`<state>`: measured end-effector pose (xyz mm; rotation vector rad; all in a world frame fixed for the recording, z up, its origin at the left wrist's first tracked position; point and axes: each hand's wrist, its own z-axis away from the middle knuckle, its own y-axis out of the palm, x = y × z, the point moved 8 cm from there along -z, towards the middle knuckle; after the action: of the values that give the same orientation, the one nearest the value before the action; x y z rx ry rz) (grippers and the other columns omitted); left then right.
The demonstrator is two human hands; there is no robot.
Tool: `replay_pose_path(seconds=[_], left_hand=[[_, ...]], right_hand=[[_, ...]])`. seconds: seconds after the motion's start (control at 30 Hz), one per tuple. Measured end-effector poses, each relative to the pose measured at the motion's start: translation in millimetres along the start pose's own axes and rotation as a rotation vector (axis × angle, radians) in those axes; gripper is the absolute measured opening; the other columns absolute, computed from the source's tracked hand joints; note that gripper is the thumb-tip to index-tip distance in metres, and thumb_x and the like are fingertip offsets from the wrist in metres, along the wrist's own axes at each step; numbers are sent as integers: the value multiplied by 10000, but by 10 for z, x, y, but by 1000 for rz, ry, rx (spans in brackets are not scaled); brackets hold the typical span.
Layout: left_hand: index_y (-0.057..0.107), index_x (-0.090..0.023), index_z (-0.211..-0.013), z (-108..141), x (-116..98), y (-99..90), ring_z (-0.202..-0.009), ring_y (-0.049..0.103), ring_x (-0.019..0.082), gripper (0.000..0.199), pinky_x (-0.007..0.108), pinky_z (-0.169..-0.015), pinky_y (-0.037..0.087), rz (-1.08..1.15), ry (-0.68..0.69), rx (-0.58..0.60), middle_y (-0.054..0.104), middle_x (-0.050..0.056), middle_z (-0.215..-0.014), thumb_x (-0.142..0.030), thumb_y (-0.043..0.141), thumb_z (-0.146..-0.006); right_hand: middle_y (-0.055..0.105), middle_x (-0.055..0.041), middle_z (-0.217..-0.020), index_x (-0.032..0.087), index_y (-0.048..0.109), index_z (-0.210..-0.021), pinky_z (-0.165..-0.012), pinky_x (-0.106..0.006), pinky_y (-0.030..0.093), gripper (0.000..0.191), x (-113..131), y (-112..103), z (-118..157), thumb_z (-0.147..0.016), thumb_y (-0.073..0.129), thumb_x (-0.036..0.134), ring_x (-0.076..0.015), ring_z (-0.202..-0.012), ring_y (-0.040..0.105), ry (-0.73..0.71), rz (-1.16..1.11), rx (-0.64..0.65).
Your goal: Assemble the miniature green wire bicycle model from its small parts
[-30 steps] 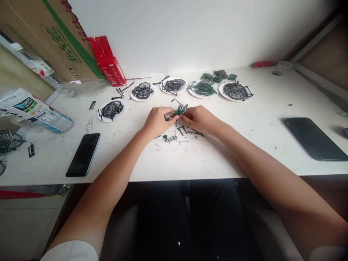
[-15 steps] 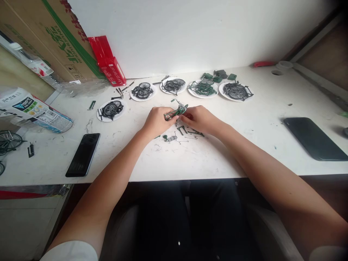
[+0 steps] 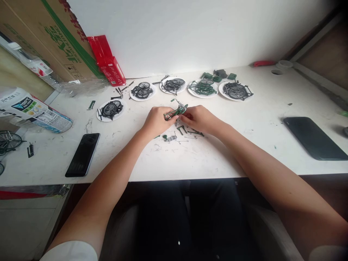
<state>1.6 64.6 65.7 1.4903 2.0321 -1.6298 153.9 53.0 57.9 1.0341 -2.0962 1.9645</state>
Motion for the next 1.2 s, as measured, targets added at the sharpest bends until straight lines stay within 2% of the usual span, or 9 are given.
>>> replay_pose_path(seconds=[1.2], left_hand=[[657,-170,-703,0,31,37,-643,441,135,240,272,-597,341,-17,-4,52,547,0,-645,-299,718,-895]], right_hand=[[661,-72,-737,178,643,-805,-642,-319,297,279,51,11,13,-1022,549,326,-168,-641,485,26,111,92]])
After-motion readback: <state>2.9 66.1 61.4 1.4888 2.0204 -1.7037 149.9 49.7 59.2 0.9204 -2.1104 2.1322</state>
